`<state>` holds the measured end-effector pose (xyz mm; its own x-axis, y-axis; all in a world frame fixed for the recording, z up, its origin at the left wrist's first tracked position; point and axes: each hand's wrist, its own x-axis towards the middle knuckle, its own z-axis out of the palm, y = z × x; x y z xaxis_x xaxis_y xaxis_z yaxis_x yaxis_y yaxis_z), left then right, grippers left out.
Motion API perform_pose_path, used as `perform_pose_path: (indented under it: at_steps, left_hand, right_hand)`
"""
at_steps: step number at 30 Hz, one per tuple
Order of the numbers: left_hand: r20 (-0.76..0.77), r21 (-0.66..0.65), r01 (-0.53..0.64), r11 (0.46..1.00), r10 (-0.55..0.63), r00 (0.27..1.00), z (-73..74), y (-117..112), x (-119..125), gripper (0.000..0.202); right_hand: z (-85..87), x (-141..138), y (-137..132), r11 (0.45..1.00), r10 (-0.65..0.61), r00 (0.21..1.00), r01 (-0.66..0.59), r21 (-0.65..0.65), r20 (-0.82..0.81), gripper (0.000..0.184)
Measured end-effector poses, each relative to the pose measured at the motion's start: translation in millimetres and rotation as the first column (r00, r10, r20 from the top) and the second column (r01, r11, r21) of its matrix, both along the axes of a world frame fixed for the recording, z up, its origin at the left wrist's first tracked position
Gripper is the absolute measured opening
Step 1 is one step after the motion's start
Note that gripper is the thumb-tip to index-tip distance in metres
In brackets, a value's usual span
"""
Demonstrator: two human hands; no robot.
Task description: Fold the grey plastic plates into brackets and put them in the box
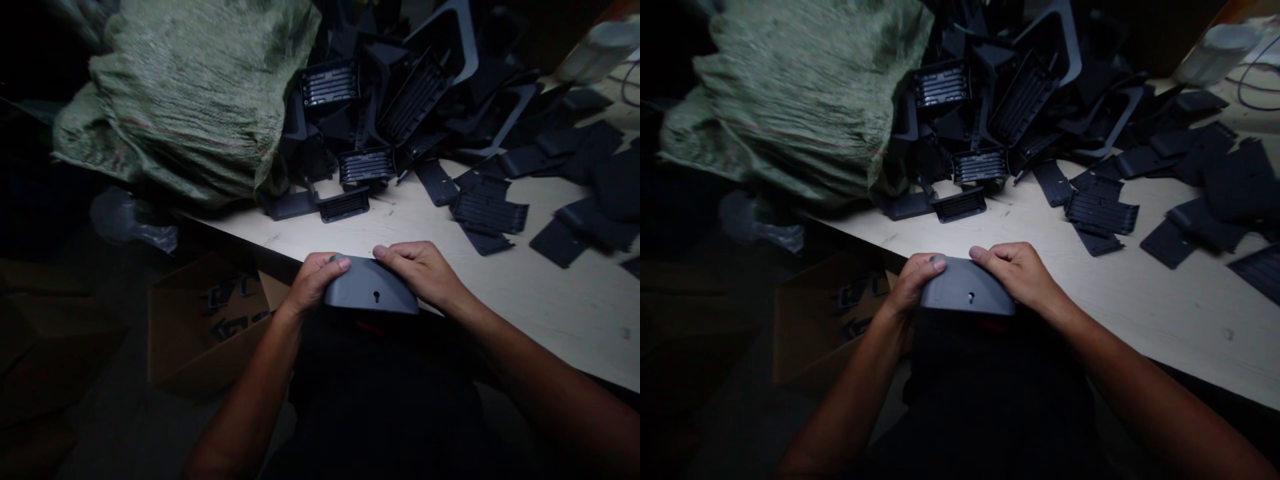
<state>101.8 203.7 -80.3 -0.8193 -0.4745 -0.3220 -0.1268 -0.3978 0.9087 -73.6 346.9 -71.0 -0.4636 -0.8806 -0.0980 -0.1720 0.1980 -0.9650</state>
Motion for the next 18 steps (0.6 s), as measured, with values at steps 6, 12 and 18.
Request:
perform_pose_path:
  at_steps: [6, 12, 18]
  left_hand:
    - [-0.153, 0.017, -0.482, 0.876, 0.478, 0.865, -10.2, 1, -1, 0.037]
    - [-0.178, -0.133, -0.450, 0.883, 0.426, 0.887, -10.5, 11, 1, 0.034]
    - [-0.191, 0.023, -0.294, 0.955, 0.293, 0.937, -7.7, 14, 4, 0.040]
  right_hand:
    - [6.6, -14, 13, 0.942, -0.315, 0.944, 0.298, -0.152, -0.100, 0.040]
    - [0.6, 21, 11, 1.000, 0.018, 0.781, -0.020, -0.004, 0.624, 0.052]
    - [0.8, 38, 6, 0.987, 0.111, 0.730, -0.002, -0.161, 0.674, 0.040]
